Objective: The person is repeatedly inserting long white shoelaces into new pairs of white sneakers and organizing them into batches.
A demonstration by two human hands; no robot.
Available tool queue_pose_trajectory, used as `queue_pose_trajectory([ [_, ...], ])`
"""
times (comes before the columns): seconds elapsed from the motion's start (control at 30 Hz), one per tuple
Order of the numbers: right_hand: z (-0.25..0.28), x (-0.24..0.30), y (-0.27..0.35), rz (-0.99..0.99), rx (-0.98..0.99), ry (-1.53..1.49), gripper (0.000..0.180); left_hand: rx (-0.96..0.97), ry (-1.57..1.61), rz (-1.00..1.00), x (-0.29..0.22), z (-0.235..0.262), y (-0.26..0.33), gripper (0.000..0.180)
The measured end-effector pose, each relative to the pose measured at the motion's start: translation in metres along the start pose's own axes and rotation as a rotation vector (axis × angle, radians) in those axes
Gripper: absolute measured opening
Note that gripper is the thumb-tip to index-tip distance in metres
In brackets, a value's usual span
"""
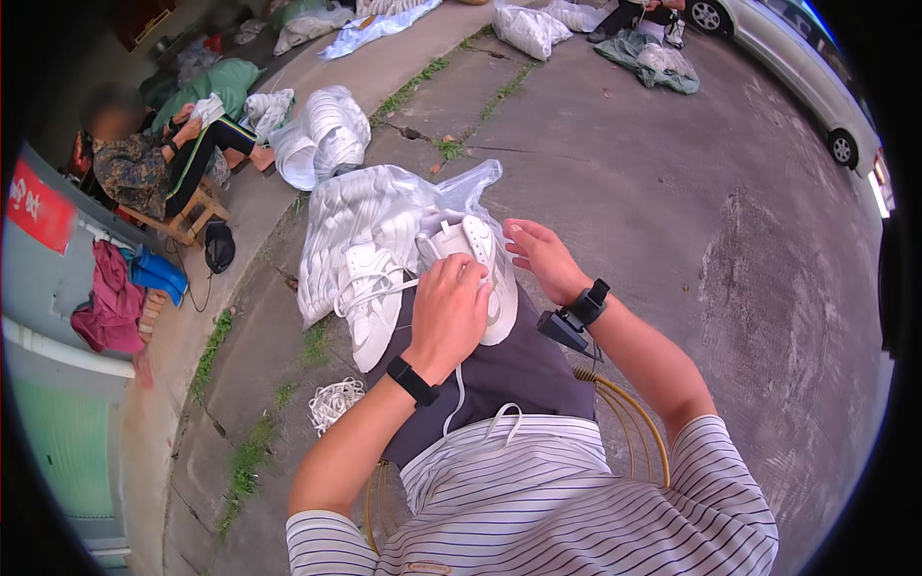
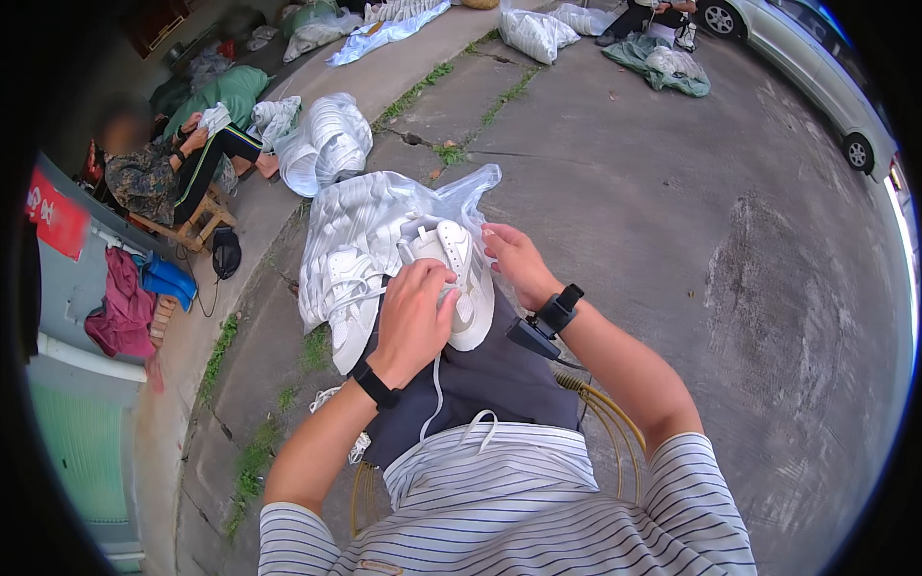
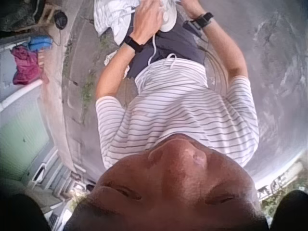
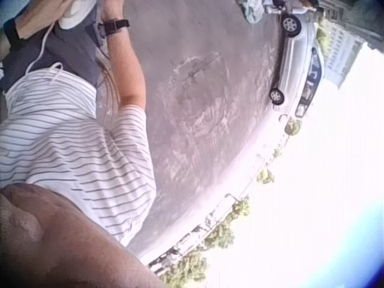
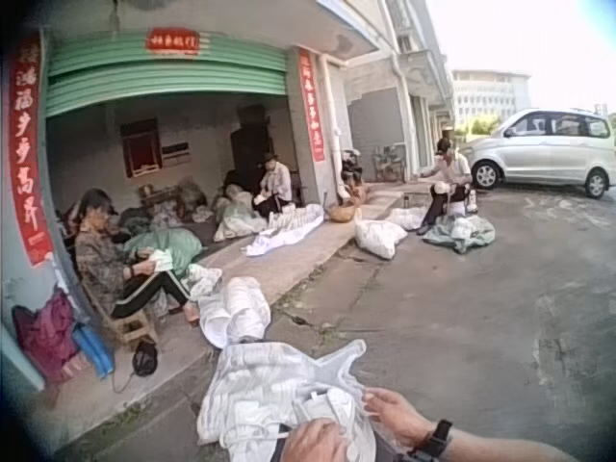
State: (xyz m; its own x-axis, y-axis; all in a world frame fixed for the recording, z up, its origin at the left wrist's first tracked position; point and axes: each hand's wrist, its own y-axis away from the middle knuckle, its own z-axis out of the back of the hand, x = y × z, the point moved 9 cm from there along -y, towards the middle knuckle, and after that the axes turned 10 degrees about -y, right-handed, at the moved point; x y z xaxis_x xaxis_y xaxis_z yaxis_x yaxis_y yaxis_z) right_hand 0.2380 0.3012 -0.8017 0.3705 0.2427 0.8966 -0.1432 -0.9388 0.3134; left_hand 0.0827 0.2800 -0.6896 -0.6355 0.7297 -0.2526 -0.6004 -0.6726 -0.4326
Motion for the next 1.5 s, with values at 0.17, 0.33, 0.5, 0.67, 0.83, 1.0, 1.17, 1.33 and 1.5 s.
queue_pose_trajectory([
  [0.17,0.015,0.006,0.022,-0.063,-0.038,-0.395,0.020,-0.060,0.424,-0.031,-0.049,0.000,0.002,0.016],
  [0.33,0.016,0.000,0.045,-0.227,0.075,-0.618,0.019,-0.057,0.600,-0.049,-0.081,-0.004,-0.007,0.028],
  [0.5,0.005,0.011,0.072,-0.321,0.226,-0.800,0.018,-0.073,0.550,-0.173,-0.121,0.000,-0.017,0.030],
  [0.67,0.012,0.016,0.082,-0.335,0.229,-0.812,0.016,-0.063,0.528,-0.210,-0.143,-0.010,-0.026,0.029],
  [0.83,0.025,0.016,0.086,-0.357,0.225,-0.847,0.017,-0.057,0.516,-0.189,-0.152,-0.017,-0.031,0.032],
  [1.0,0.038,0.013,0.087,-0.320,0.275,-0.892,0.018,0.078,0.511,-0.140,-0.165,-0.028,-0.041,0.034],
  [1.17,0.044,0.012,0.088,-0.347,0.279,-0.939,0.018,0.070,0.532,-0.144,-0.168,-0.029,-0.040,0.051],
  [1.33,0.042,0.020,0.095,-0.346,0.250,-0.875,0.019,-0.044,0.459,-0.236,-0.170,-0.030,-0.035,0.041],
  [1.5,0.047,0.019,0.093,-0.313,0.252,-0.864,0.019,0.144,0.497,-0.227,-0.180,-0.034,-0.041,0.060],
])
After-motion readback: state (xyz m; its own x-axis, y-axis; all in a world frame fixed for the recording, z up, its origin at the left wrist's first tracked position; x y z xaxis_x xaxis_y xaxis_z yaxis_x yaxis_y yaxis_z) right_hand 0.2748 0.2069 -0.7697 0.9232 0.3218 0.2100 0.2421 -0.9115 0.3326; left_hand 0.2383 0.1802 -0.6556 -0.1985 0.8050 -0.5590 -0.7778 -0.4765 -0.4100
